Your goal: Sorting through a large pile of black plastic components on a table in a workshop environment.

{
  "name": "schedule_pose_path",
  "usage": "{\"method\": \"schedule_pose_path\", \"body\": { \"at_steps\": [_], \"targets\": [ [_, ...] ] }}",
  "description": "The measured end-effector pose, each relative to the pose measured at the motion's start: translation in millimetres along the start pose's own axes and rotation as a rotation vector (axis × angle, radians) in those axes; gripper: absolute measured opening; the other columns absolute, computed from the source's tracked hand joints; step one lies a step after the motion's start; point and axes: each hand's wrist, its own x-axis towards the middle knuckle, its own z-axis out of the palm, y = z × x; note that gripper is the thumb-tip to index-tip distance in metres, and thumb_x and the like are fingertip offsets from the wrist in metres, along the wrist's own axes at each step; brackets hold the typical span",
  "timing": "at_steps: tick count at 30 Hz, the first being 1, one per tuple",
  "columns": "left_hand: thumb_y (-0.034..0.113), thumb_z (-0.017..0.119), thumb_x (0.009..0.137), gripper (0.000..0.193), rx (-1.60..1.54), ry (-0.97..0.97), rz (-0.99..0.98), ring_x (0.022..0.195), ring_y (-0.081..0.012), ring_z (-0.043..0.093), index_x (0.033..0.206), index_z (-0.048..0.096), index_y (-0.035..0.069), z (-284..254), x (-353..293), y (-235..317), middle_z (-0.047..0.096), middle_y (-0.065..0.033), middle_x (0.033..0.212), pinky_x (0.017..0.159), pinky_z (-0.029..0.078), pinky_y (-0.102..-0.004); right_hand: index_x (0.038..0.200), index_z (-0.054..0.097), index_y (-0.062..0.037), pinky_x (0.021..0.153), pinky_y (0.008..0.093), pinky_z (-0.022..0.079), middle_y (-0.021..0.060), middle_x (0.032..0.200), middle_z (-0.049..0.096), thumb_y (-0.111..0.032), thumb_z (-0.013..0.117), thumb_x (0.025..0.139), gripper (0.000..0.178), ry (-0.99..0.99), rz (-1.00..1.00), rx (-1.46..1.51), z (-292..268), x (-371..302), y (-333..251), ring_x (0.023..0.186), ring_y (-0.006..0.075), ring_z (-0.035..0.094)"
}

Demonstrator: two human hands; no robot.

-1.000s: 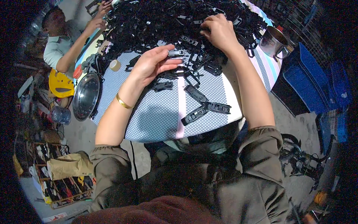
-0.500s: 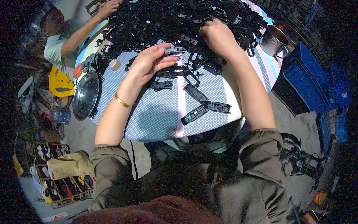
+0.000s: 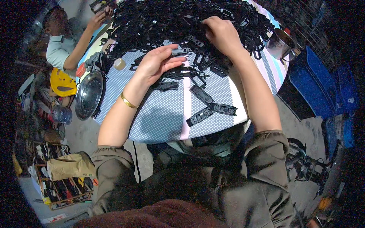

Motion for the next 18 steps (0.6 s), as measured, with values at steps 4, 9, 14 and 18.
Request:
{"method": "schedule_pose_path", "body": {
  "at_steps": [4,9,14,18],
  "targets": [
    [0.009,0.036,0.093,0.037,-0.026,0.024,0.033,0.101,-0.0335,0.056,0.124,0.033,-0.011,0,2,-3,0.051,-0.0268,0.108,0.086,0.051,-0.0343,0.113,0.055,-0.0084,0.071,0.0289,0.050,0.0094,0.100,0.060,0.001,0.054,0.073,0.041,0.161,0.238,0.324,4,2,-19,0.088,0.0210,0.061],
    [0.009,0.034,0.094,0.035,-0.093,0.014,0.068,0.102,-0.0299,0.056,0.124,0.034,-0.010,0,1,-5,0.054,-0.0230,0.103,0.087,0.050,-0.0335,0.117,0.053,-0.0016,0.075,0.0249,0.050,0.0074,0.099,0.059,0.003,0.051,0.077,0.041,-0.113,0.600,1.049,-10,5,-52,0.087,0.0146,0.060],
    [0.009,0.035,0.094,0.034,-0.042,0.041,0.104,0.092,-0.0222,0.059,0.123,0.037,-0.008,10,-3,-6,0.054,-0.0108,0.087,0.087,0.050,-0.0301,0.109,0.059,-0.0021,0.058,0.0196,0.047,0.0038,0.078,0.062,-0.004,0.056,0.076,0.033,-0.239,0.722,1.001,-6,1,-65,0.064,0.0087,0.059],
    [0.009,0.037,0.093,0.033,0.010,0.089,0.122,0.086,-0.0168,0.059,0.122,0.040,-0.006,16,-5,-8,0.054,-0.0082,0.090,0.088,0.049,-0.0278,0.103,0.061,-0.0011,0.049,0.0181,0.042,0.0006,0.067,0.057,-0.006,0.056,0.076,0.028,-0.116,0.703,0.846,4,-2,-71,0.055,0.0058,0.053]
  ]
}}
